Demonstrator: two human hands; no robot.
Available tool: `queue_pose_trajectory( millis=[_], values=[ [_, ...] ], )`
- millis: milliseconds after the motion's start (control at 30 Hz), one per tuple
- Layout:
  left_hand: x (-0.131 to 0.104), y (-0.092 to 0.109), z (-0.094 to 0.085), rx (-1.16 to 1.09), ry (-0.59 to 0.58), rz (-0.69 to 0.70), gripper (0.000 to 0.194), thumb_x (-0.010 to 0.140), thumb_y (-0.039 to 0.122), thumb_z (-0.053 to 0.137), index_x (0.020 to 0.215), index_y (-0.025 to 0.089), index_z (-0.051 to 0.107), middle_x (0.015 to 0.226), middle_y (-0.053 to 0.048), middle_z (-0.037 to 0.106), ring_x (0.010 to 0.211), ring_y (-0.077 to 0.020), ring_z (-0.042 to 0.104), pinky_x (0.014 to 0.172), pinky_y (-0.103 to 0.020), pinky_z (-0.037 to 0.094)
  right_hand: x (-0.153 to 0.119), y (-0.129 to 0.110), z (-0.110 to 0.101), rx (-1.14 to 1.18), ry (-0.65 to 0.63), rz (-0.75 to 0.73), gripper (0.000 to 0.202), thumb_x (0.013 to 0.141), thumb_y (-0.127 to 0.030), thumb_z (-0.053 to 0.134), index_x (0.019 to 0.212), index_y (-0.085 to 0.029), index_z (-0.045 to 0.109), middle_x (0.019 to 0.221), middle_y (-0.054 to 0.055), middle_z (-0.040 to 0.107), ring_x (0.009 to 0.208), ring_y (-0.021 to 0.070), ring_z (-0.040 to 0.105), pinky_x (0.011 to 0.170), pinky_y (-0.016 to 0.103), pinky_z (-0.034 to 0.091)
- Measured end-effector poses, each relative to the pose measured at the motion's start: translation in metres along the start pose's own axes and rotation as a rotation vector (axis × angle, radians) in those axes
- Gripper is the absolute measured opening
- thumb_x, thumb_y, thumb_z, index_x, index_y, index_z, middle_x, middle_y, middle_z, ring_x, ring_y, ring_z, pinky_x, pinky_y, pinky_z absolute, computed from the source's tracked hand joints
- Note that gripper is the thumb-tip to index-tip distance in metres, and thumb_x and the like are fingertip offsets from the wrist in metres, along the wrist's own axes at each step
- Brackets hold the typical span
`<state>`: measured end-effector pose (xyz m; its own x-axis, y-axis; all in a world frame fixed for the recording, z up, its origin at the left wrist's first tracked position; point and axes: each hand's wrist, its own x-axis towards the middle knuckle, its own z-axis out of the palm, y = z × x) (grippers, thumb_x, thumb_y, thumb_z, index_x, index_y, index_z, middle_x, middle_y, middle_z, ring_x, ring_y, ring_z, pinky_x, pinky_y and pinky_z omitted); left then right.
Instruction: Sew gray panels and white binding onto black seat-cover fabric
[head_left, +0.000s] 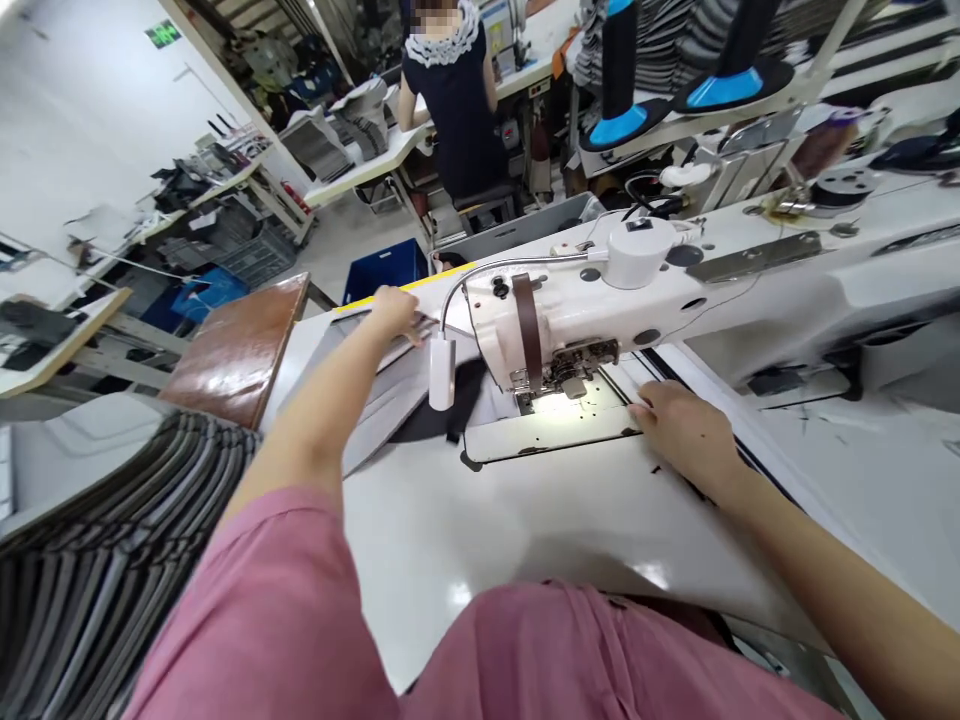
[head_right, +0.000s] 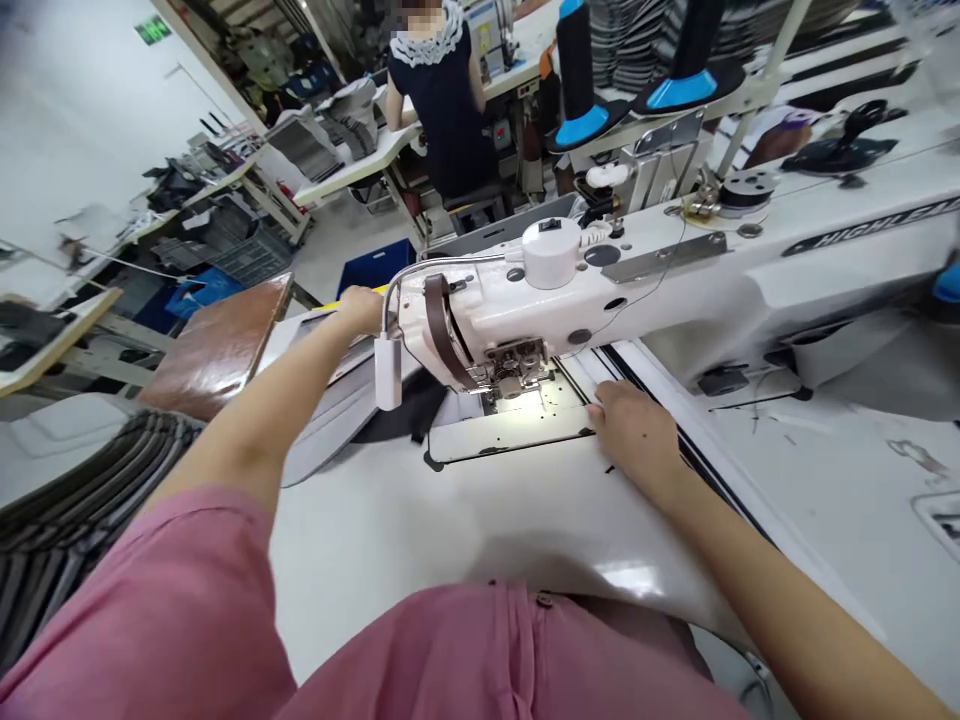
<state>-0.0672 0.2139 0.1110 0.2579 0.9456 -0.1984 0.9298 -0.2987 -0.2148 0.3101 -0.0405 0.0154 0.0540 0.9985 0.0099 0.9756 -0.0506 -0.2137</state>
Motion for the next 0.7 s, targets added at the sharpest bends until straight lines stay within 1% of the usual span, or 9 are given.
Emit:
queue_pose_trajectory(
  millis=[133, 200, 267, 333, 433, 500, 567, 633, 700],
  values=[
    [-0.067, -0.079, -0.014, 0.105, 0.018, -0.138, 0.066, 0.059, 0.064, 0.071, 0.098, 0.012, 0.064, 0.121, -0.017, 0.054, 0.117, -0.0348, 0.048, 0.102, -0.043, 0.037, 0.01, 0.018, -0.004, 0.198, -0.065, -0.01, 0.023, 0.087, -0.029, 0.039, 0.099, -0.016, 0.053, 0.09, 0.012, 0.064, 0.079, 0.0248, 0.06, 0.067, 0.033, 0.04],
    [-0.095, -0.097, -0.013, 0.075, 0.048, -0.18, 0.077, 0.062, 0.068, 0.066, 0.113, 0.011, 0.057, 0.129, -0.016, 0.049, 0.121, -0.0311, 0.046, 0.105, -0.038, 0.036, 0.012, 0.023, -0.006, 0.359, -0.082, 0.025, 0.034, 0.082, -0.032, 0.043, 0.11, -0.014, 0.051, 0.099, 0.014, 0.064, 0.088, 0.0264, 0.061, 0.075, 0.034, 0.043],
    [-0.113, -0.094, 0.0, 0.011, -0.01, -0.212, 0.085, 0.068, 0.069, 0.06, 0.127, 0.01, 0.047, 0.134, -0.017, 0.046, 0.124, -0.0295, 0.044, 0.106, -0.036, 0.033, 0.009, 0.022, -0.011, 0.575, -0.124, 0.107, 0.046, 0.075, -0.038, 0.05, 0.116, -0.016, 0.05, 0.108, 0.014, 0.062, 0.1, 0.0283, 0.06, 0.083, 0.036, 0.044],
    [-0.123, -0.076, 0.022, -0.042, -0.156, -0.204, 0.084, 0.073, 0.068, 0.056, 0.134, 0.013, 0.042, 0.137, -0.015, 0.046, 0.123, -0.028, 0.046, 0.103, -0.034, 0.036, 0.002, 0.018, -0.018, 0.762, -0.181, 0.196, 0.054, 0.068, -0.044, 0.057, 0.116, -0.02, 0.052, 0.111, 0.013, 0.061, 0.111, 0.0303, 0.056, 0.088, 0.038, 0.044],
    [-0.134, -0.043, 0.053, -0.04, -0.202, -0.197, 0.084, 0.07, 0.07, 0.058, 0.136, 0.019, 0.043, 0.139, -0.014, 0.046, 0.122, -0.0336, 0.046, 0.1, -0.041, 0.038, -0.013, 0.014, -0.028, 0.864, -0.238, 0.237, 0.055, 0.066, -0.049, 0.059, 0.114, -0.025, 0.055, 0.112, 0.013, 0.061, 0.118, 0.033, 0.051, 0.092, 0.042, 0.043],
    [-0.149, -0.03, 0.062, -0.047, -0.214, -0.133, 0.085, 0.064, 0.071, 0.064, 0.132, 0.023, 0.048, 0.138, -0.012, 0.048, 0.121, -0.0356, 0.047, 0.098, -0.042, 0.038, -0.025, 0.015, -0.031, 0.877, -0.254, 0.242, 0.054, 0.066, -0.052, 0.06, 0.115, -0.028, 0.056, 0.114, 0.013, 0.061, 0.119, 0.0341, 0.05, 0.092, 0.044, 0.043],
    [-0.167, -0.026, 0.059, -0.141, -0.263, 0.016, 0.075, 0.064, 0.07, 0.065, 0.124, 0.025, 0.056, 0.128, -0.008, 0.057, 0.113, -0.031, 0.055, 0.094, -0.036, 0.042, -0.035, 0.018, -0.029, 0.901, -0.284, 0.289, 0.056, 0.065, -0.054, 0.063, 0.116, -0.033, 0.056, 0.11, 0.013, 0.063, 0.116, 0.0345, 0.053, 0.092, 0.046, 0.044],
    [-0.181, -0.032, 0.049, -0.271, -0.203, 0.101, 0.062, 0.073, 0.065, 0.06, 0.12, 0.024, 0.059, 0.118, -0.007, 0.062, 0.101, -0.0246, 0.061, 0.087, -0.03, 0.046, -0.045, 0.02, -0.027, 0.959, -0.353, 0.373, 0.057, 0.063, -0.055, 0.064, 0.116, -0.036, 0.056, 0.102, 0.012, 0.066, 0.108, 0.0337, 0.058, 0.089, 0.047, 0.047],
    [-0.183, -0.044, 0.042, -0.308, 0.048, 0.033, 0.058, 0.08, 0.06, 0.054, 0.123, 0.02, 0.056, 0.12, -0.009, 0.06, 0.104, -0.0234, 0.059, 0.09, -0.03, 0.045, -0.054, 0.018, -0.027, 1.025, -0.413, 0.405, 0.056, 0.063, -0.056, 0.065, 0.115, -0.038, 0.055, 0.094, 0.012, 0.068, 0.096, 0.032, 0.064, 0.076, 0.044, 0.053]
  ],
)
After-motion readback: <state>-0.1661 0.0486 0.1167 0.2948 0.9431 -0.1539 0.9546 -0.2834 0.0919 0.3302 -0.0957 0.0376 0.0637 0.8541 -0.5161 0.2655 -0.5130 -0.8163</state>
